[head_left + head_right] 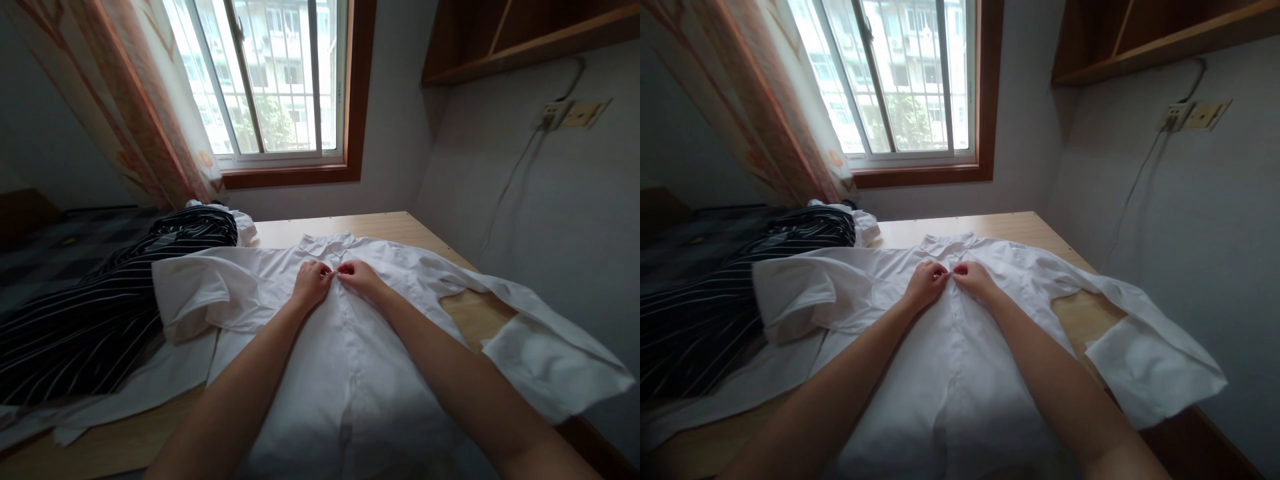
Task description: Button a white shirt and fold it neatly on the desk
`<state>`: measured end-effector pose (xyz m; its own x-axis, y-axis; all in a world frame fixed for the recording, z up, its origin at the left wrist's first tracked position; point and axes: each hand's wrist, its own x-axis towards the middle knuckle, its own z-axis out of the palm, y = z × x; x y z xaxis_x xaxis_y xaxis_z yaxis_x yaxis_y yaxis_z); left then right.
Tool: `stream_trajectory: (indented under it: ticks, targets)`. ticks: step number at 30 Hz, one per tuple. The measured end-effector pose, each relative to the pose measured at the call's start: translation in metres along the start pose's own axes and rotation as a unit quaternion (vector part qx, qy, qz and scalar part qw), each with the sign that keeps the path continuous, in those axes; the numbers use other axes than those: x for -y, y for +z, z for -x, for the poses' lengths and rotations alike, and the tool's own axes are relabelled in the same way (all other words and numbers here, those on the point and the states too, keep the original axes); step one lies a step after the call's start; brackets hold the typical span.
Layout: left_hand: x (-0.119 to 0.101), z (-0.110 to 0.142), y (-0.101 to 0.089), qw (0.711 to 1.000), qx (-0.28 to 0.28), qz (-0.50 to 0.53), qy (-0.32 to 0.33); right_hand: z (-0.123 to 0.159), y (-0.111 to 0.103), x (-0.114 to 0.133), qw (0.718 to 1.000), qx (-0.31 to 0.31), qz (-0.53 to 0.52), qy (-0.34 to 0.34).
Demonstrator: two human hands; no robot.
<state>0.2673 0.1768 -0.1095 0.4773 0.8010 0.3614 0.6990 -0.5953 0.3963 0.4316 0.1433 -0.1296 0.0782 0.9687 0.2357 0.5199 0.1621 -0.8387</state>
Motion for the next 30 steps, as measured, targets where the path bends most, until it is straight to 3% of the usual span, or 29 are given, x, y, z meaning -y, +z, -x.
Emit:
stream_trajectory:
  ticks: [5, 14, 19, 30]
  targets:
    - [0.003, -0.003, -0.003, 0.997, 0.020, 0.071, -0.007, 0.003, -0.005, 0.005, 0.999, 0.010, -0.021, -0.034]
    - [0.006, -0.004, -0.002, 0.996, 0.034, 0.088, -0.009, 0.001, 0.001, 0.007, 0.999, -0.021, 0.004, -0.031]
    - [0.004, -0.004, -0.002, 0.999, 0.025, 0.046, 0.001, 0.002, 0.005, 0.008, 0.999, -0.040, 0.027, -0.025]
    - [-0.004, -0.003, -0.002, 0.997, 0.025, 0.000, -0.074, 0.011, 0.013, 0.022, 0.995, -0.062, 0.078, -0.015]
